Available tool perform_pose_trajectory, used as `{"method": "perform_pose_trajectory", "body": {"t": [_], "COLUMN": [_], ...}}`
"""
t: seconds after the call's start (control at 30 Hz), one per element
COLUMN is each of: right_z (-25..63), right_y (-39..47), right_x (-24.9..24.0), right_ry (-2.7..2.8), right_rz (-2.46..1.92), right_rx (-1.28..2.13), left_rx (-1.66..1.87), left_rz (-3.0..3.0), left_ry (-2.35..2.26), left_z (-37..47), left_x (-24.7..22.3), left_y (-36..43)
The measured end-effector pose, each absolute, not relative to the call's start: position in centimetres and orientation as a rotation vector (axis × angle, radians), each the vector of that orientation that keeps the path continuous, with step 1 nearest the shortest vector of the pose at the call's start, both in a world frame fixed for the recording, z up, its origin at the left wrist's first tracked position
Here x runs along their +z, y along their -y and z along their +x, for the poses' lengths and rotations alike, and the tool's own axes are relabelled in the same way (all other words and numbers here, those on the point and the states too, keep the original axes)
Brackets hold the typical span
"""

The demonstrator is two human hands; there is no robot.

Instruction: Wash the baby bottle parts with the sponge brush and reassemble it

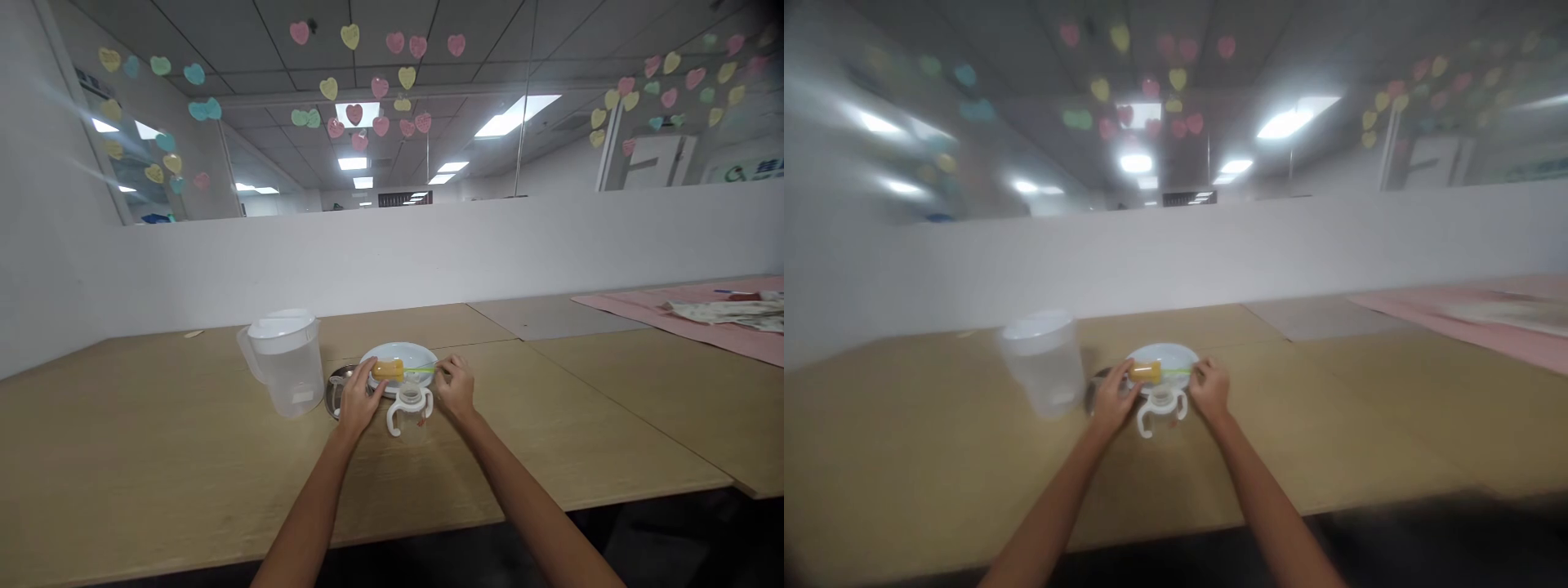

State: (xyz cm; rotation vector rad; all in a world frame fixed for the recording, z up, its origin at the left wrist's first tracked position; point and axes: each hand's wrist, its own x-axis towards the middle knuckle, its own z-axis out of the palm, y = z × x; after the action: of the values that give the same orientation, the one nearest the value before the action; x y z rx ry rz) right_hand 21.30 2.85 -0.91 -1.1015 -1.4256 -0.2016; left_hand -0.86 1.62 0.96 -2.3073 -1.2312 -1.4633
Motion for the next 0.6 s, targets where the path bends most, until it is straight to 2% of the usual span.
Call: {"method": "perform_pose_trajectory", "body": {"t": [0.6], "right_z": [21.34], "right_y": [-2.91], "right_x": [-0.73], "right_ry": [1.269], "right_rz": [-1.132], "right_rx": [-0.12], "left_rx": [-1.441], "left_rz": [-2.349], "left_ry": [1.236], "left_z": [-0.78], "left_x": [0.74], "left_y": [-1.8]}}
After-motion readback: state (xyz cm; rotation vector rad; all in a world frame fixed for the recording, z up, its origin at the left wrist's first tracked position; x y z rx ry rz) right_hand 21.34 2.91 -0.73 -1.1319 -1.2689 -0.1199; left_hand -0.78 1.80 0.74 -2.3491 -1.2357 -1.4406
